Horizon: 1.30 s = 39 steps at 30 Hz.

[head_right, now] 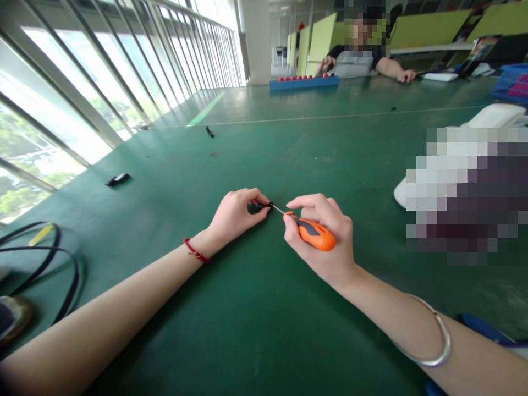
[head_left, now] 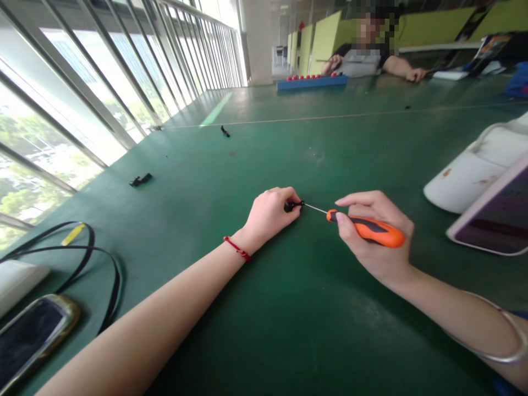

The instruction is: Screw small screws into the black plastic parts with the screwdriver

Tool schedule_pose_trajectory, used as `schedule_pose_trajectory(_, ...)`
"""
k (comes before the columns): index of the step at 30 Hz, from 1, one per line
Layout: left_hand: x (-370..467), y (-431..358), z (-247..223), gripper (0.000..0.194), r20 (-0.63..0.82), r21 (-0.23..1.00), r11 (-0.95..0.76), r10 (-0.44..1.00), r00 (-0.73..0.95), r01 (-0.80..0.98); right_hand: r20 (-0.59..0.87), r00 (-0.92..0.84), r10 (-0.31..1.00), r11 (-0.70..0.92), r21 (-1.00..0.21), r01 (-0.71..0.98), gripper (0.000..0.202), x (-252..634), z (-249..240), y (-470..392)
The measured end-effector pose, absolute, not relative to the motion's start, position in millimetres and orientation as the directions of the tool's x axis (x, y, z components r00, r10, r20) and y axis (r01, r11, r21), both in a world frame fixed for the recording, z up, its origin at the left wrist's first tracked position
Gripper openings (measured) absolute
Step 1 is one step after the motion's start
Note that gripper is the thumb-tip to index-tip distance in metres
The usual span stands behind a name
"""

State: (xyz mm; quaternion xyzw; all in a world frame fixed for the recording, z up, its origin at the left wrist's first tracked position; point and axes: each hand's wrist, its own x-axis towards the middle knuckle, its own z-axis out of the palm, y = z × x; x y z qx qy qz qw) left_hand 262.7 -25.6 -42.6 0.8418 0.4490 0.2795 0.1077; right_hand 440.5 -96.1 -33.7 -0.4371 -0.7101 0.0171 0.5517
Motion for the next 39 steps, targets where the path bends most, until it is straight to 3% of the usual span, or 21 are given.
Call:
schedule_pose_trajectory(4, 263.7, -26.4, -42.0, 0.011, 0.369, 0.434, -0.564, 0.823, 0.433, 0.703, 0.804, 0.021, 0.595, 0.700, -0.531, 0.477, 0.042, 441.8, -35.4, -93.9)
schedule_pose_trajectory(9, 263.5, -27.1, -41.3, 0.013, 0.381, 0.414, -0.534, 0.837, 0.393, 0.737, 0.718, -0.005, 0.696, 0.601, -0.579, 0.552, 0.009, 445.3, -39.6, -94.0)
schedule_pose_trajectory(14, 262.9, -25.3, -42.9, 0.010, 0.408, 0.395, -0.482, 0.855, 0.321, 0.782, 0.679, 0.045, 0.733, 0.559, -0.638, 0.530, 0.001, 444.4, -40.4, -91.7)
schedule_pose_trajectory(17, 264.7, -26.7, -43.0, 0.032, 0.355, 0.431, -0.416, 0.894, 0.273, 0.801, 0.658, 0.046, 0.751, 0.538, -0.651, 0.535, 0.006, 444.0, -38.9, -89.1)
schedule_pose_trajectory(20, 266.3, -29.2, -41.6, 0.046, 0.324, 0.525, -0.480, 0.876, 0.357, 0.702, 0.663, 0.044, 0.747, 0.526, -0.630, 0.572, 0.009, 444.1, -37.8, -88.6)
schedule_pose_trajectory(23, 265.4, -29.2, -40.6, 0.037, 0.351, 0.536, -0.568, 0.823, 0.447, 0.625, 0.658, 0.051, 0.751, 0.530, -0.647, 0.549, 0.002, 443.4, -38.0, -88.7)
schedule_pose_trajectory(29, 261.6, -23.5, -42.1, 0.022, 0.440, 0.368, -0.596, 0.788, 0.430, 0.714, 0.672, 0.065, 0.738, 0.554, -0.658, 0.510, 0.017, 441.8, -40.0, -87.1)
schedule_pose_trajectory(33, 261.2, -21.8, -43.3, 0.017, 0.386, 0.398, -0.584, 0.806, 0.449, 0.707, 0.710, 0.045, 0.703, 0.582, -0.611, 0.537, 0.014, 444.3, -40.1, -89.1)
schedule_pose_trajectory(39, 260.8, -21.9, -43.0, 0.011, 0.418, 0.395, -0.596, 0.794, 0.440, 0.700, 0.772, -0.016, 0.635, 0.631, -0.507, 0.588, 0.013, 447.1, -37.8, -93.3)
